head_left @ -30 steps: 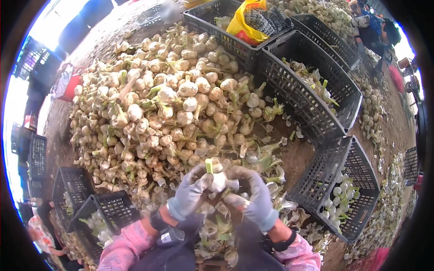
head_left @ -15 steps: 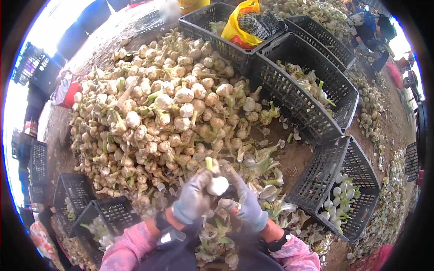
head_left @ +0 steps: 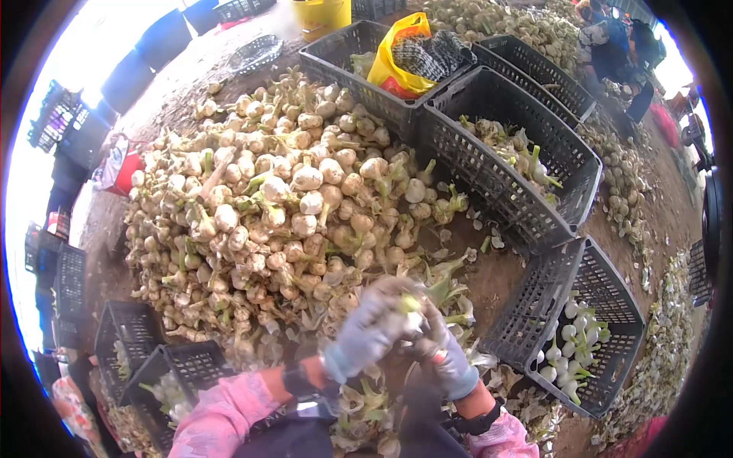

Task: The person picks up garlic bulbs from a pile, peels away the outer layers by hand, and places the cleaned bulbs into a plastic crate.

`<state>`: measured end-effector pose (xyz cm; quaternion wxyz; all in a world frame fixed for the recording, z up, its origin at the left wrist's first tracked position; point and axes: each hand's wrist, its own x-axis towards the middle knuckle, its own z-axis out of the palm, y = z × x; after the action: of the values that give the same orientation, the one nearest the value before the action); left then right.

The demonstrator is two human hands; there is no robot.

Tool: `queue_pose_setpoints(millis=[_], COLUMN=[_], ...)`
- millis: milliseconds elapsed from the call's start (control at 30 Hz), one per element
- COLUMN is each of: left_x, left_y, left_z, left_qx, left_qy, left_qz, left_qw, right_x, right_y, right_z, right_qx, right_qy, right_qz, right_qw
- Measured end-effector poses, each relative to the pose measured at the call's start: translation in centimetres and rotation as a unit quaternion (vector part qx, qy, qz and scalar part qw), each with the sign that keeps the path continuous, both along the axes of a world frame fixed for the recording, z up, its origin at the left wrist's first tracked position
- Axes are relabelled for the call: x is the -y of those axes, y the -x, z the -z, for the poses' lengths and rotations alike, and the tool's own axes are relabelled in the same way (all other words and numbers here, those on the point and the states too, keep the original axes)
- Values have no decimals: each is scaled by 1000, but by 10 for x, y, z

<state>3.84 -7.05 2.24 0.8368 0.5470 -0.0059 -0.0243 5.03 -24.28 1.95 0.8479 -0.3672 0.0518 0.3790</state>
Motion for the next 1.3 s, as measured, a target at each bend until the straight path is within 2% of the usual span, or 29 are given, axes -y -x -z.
queue_pose_setpoints(millis=[33, 67, 133, 167, 233, 267, 367, 467, 533, 567, 600, 667, 733, 800, 867, 900, 1000, 1100, 1300], left_x=[0, 2, -10, -32, -89, -113, -162, -155, -135, -114, -88, -51, -34, -22, -17, -17, -22, -24, -25], left_y=[-3, -6, -32, -54, -91, -102, -117, -112, -88, -72, -50, -13, 3, 6, 10, 12, 16, 20, 20], left_z=[5, 8, 6, 2, 12, 25, 48, 50, 55, 48, 38, 6, -6, -12, -10, -9, -12, -9, -9], left_qx=[126, 178, 94, 99, 103, 97, 27, 46, 128, 167, 154, 133, 98, 185, 182, 180, 124, 132, 85], left_qy=[-224, -317, -388, -463, -682, -802, -862, -844, -740, -635, -486, -432, -395, -404, -402, -402, -392, -377, -351], left_qz=[60, 39, -30, -91, -200, -240, -151, -191, -224, -203, -179, -85, 4, -4, -7, -9, 13, -15, -22], left_qw=[965, 931, 916, 876, 696, 538, 484, 498, 622, 726, 841, 888, 914, 896, 898, 898, 911, 917, 932], right_x=[0, 5, 24, 44, 82, 90, 69, 38, 21, 13, 2, -18, -23, -25, -32, -31, -30, -29, -25], right_y=[1, 4, 2, -4, -19, -22, -19, -10, -8, -11, -14, -11, -10, -9, -5, -4, -2, -2, 2], right_z=[-4, 0, -16, -19, -25, -28, -27, -8, 15, 18, 14, 1, 3, 2, -14, -12, -15, -16, -16], right_qx=[-61, -63, -58, -68, -35, 6, -114, -168, -121, -141, -130, -58, -28, -13, 0, -13, -32, -72, -49], right_qy=[-86, -91, -92, -238, -434, -486, -234, -77, 48, 47, 3, 53, 41, 82, 127, 109, 98, 111, 9], right_qz=[36, 42, 125, 116, 143, 181, 297, 178, 115, 83, 73, 101, 73, 79, 118, 121, 95, 72, 63], right_qw=[994, 993, 986, 962, 889, 855, 919, 966, 985, 985, 989, 992, 996, 993, 985, 987, 990, 989, 997])
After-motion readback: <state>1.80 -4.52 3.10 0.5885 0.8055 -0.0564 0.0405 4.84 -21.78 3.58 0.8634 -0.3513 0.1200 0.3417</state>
